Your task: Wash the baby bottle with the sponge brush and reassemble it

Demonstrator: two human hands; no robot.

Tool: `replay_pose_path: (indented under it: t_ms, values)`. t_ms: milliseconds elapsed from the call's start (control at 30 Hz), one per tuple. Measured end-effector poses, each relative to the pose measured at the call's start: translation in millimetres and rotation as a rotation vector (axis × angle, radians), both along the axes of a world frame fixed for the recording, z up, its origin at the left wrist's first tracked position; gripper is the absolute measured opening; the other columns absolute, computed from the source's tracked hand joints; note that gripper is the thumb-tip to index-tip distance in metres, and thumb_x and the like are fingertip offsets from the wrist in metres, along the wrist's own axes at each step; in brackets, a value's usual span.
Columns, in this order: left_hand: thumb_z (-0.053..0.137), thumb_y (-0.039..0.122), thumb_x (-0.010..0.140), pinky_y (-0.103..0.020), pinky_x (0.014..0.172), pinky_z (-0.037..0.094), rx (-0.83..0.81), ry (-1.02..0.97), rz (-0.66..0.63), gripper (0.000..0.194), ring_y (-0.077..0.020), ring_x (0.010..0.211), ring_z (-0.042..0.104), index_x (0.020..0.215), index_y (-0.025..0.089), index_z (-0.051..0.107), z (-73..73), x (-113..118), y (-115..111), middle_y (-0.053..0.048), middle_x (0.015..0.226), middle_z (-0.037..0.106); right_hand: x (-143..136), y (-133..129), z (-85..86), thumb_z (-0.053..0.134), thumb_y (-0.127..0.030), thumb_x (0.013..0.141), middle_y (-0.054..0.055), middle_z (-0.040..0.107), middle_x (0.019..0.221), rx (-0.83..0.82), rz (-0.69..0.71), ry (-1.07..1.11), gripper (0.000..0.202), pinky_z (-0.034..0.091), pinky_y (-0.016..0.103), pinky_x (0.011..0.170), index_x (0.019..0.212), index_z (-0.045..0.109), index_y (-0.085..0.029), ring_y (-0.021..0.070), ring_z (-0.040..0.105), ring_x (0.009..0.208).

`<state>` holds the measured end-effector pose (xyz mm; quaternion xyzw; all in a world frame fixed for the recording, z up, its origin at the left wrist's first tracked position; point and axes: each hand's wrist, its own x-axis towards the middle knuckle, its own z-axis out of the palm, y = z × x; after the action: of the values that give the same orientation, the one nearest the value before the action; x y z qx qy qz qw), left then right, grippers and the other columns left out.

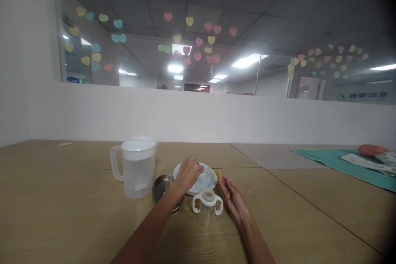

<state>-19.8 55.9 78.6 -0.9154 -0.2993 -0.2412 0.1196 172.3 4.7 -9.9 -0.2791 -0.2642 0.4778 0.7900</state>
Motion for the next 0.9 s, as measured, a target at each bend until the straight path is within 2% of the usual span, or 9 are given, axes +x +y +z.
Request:
replay_pose_path:
  t_ms: [200, 400, 600, 900]
  values:
    - [0.045, 0.03, 0.089, -0.032, 0.076, 0.034, -0.001, 0.01, -0.013, 0.024, -0.0201, 0.089, 0.052, 0.087, 0.022, 0.068, -1.4, 2.7, 0.8, -0.005, 0.085, 0.065, 4.8, 3.2, -5.6, 0.076, -0.021, 0.061, 0.004, 0.07, 0.078, -0.008, -0.007, -0.05, 0.014, 0.053, 0.023, 0.084, 0.071, 0.068, -0.015, 0.0143, 0.067, 0.079]
    - [0.044, 0.031, 0.089, -0.033, 0.075, 0.035, -0.004, 0.001, 0.028, 0.026, -0.0202, 0.087, 0.052, 0.086, 0.021, 0.068, 2.2, -3.5, 2.1, -0.006, 0.085, 0.066, 2.6, 2.0, -4.2, 0.077, -0.021, 0.06, 0.006, 0.07, 0.082, -0.033, 0.054, -0.08, 0.018, 0.052, 0.023, 0.085, 0.074, 0.069, -0.013, 0.0153, 0.066, 0.083]
    - [0.045, 0.032, 0.089, -0.032, 0.076, 0.035, -0.015, -0.013, -0.026, 0.025, -0.0195, 0.087, 0.053, 0.087, 0.023, 0.069, 2.0, -5.1, 4.8, -0.005, 0.084, 0.066, -0.9, -1.1, -0.6, 0.079, -0.02, 0.058, 0.005, 0.071, 0.08, -0.04, 0.027, -0.074, 0.018, 0.054, 0.022, 0.082, 0.072, 0.069, -0.014, 0.0147, 0.067, 0.08]
    - [0.045, 0.033, 0.089, -0.03, 0.075, 0.036, -0.032, -0.023, -0.078, 0.027, -0.0186, 0.084, 0.052, 0.084, 0.022, 0.069, -1.2, 0.4, 2.6, -0.005, 0.082, 0.064, -11.0, -6.8, 2.1, 0.08, -0.025, 0.056, 0.007, 0.071, 0.084, -0.061, 0.108, -0.127, 0.028, 0.054, 0.019, 0.077, 0.079, 0.07, -0.013, 0.0136, 0.066, 0.079]
